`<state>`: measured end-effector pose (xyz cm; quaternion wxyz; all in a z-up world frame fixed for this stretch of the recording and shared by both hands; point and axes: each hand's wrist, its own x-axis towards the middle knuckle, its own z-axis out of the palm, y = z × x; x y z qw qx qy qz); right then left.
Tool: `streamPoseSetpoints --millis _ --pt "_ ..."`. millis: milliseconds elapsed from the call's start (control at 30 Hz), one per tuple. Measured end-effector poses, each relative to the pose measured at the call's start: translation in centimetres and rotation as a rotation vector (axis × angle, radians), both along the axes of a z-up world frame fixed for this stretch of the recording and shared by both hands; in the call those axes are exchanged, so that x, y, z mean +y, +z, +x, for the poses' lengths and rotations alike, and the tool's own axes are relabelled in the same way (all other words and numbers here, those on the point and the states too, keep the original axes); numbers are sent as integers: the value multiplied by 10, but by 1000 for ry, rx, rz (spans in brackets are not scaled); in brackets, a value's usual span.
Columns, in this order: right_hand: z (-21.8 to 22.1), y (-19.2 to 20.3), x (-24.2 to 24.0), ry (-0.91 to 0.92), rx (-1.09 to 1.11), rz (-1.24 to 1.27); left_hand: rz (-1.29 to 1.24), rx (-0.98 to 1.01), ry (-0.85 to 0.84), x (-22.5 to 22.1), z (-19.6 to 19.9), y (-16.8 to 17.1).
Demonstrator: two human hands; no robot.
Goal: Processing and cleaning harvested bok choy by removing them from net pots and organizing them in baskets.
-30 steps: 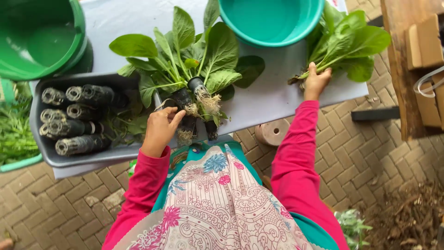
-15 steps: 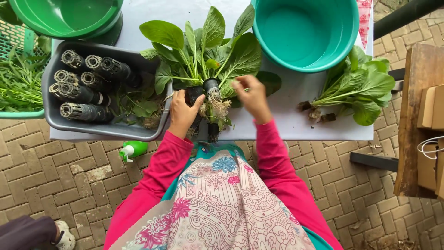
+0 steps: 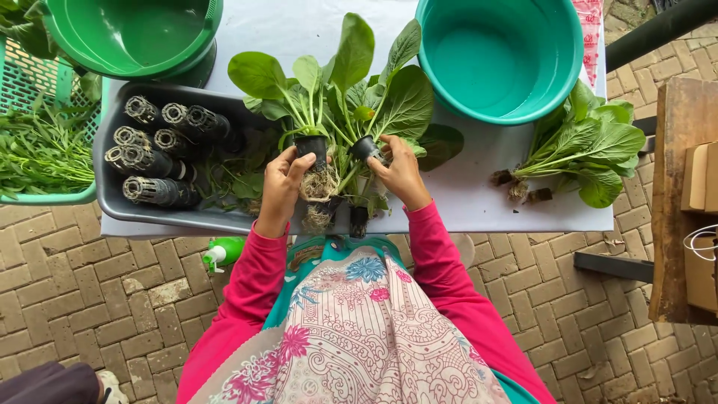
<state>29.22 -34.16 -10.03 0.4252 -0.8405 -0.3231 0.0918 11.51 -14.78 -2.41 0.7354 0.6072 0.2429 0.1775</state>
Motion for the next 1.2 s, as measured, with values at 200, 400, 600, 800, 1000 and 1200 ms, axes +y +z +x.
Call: streamPoseSetpoints --millis 200,400,600,800,1000,1200 --pt "-17 50 22 265 470 273 -197 -138 -208 6 -5 59" --pt "-39 88 60 461 1287 793 -19 -245 -382 11 -20 66" --pt "-40 165 67 548 1006 823 322 -152 -425 20 -26 74" --pt "-43 160 72 426 810 688 453 -179 -377 28 -22 77" --pt "-47 138 81 367 603 534 429 -200 -403 31 -10 43" --pt "-63 165 91 379 77 204 395 -302 -375 37 -8 22"
